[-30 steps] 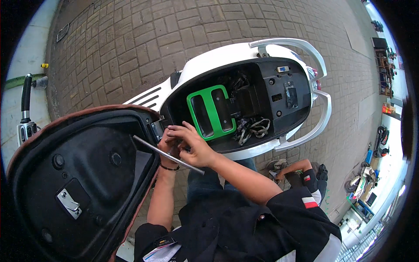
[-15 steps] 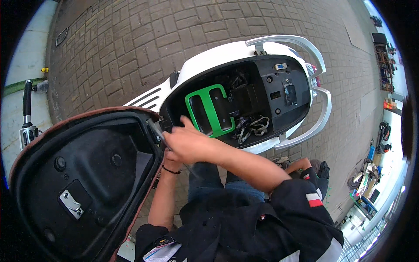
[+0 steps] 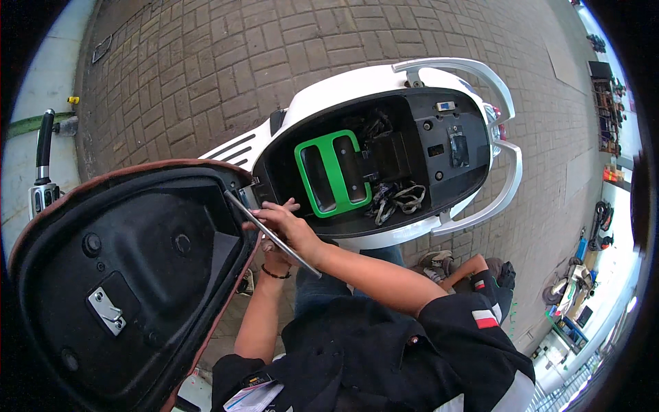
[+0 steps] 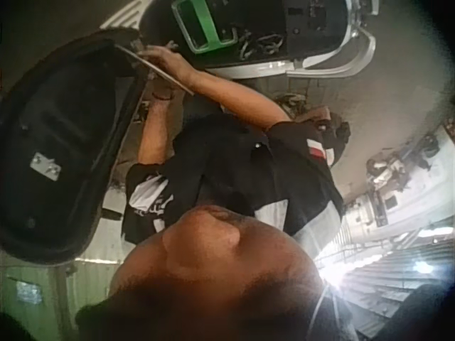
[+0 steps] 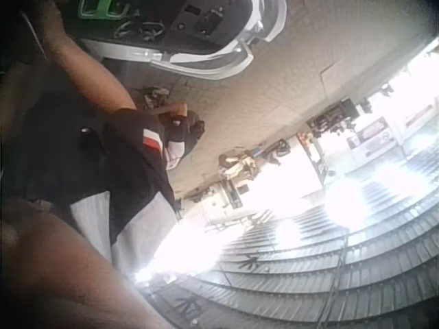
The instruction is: The person uses a flat tool to pry open a panel on a white scooter, then reaches inside the exposed compartment to handle wiring and internal components.
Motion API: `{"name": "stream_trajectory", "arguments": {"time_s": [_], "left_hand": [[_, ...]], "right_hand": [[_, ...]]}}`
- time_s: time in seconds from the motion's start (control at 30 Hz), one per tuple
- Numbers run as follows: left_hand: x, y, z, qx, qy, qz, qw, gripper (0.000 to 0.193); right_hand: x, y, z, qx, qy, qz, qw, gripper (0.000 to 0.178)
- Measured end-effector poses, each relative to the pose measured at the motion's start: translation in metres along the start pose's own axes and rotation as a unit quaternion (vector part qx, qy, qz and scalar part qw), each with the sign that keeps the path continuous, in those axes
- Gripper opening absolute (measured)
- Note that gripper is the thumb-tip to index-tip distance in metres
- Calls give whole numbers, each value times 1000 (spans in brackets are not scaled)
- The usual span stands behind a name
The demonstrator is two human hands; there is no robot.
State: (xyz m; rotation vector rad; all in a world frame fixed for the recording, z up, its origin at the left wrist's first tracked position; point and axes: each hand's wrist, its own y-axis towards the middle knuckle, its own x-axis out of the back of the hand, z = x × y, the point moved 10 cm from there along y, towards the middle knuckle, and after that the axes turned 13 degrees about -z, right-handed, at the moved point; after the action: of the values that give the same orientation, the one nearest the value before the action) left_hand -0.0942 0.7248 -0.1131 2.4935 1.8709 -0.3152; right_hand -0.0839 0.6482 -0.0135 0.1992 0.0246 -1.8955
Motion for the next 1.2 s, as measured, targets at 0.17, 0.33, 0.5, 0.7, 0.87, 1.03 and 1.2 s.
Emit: {"name": "stream_trajectory", "arguments": {"time_s": [0.17, 0.33, 0.5, 0.7, 0.87, 1.03, 1.2], "left_hand": [[0, -9, -12, -57, 345, 70, 934, 52], [-16, 2, -54, -183, 409, 30, 893, 36], [11, 4, 15, 46, 169, 38, 984, 35], [19, 15, 14, 97, 69, -20, 993, 34], [21, 21, 24, 90, 12, -97, 991, 34], [24, 20, 17, 75, 7, -134, 988, 34], [20, 4, 8, 101, 16, -93, 990, 34]], "right_hand": [[-16, 13, 12, -10, 24, 349, 937, 34], [-1, 32, 30, -46, 69, 229, 970, 36], [29, 6, 27, -195, 116, -204, 952, 42], [8, 59, 42, -115, -379, 167, 903, 45], [-56, 32, 85, 322, -635, 276, 645, 33], [-19, 28, 63, 270, -193, 199, 922, 41], [0, 15, 13, 8, 68, 76, 995, 36]]}}
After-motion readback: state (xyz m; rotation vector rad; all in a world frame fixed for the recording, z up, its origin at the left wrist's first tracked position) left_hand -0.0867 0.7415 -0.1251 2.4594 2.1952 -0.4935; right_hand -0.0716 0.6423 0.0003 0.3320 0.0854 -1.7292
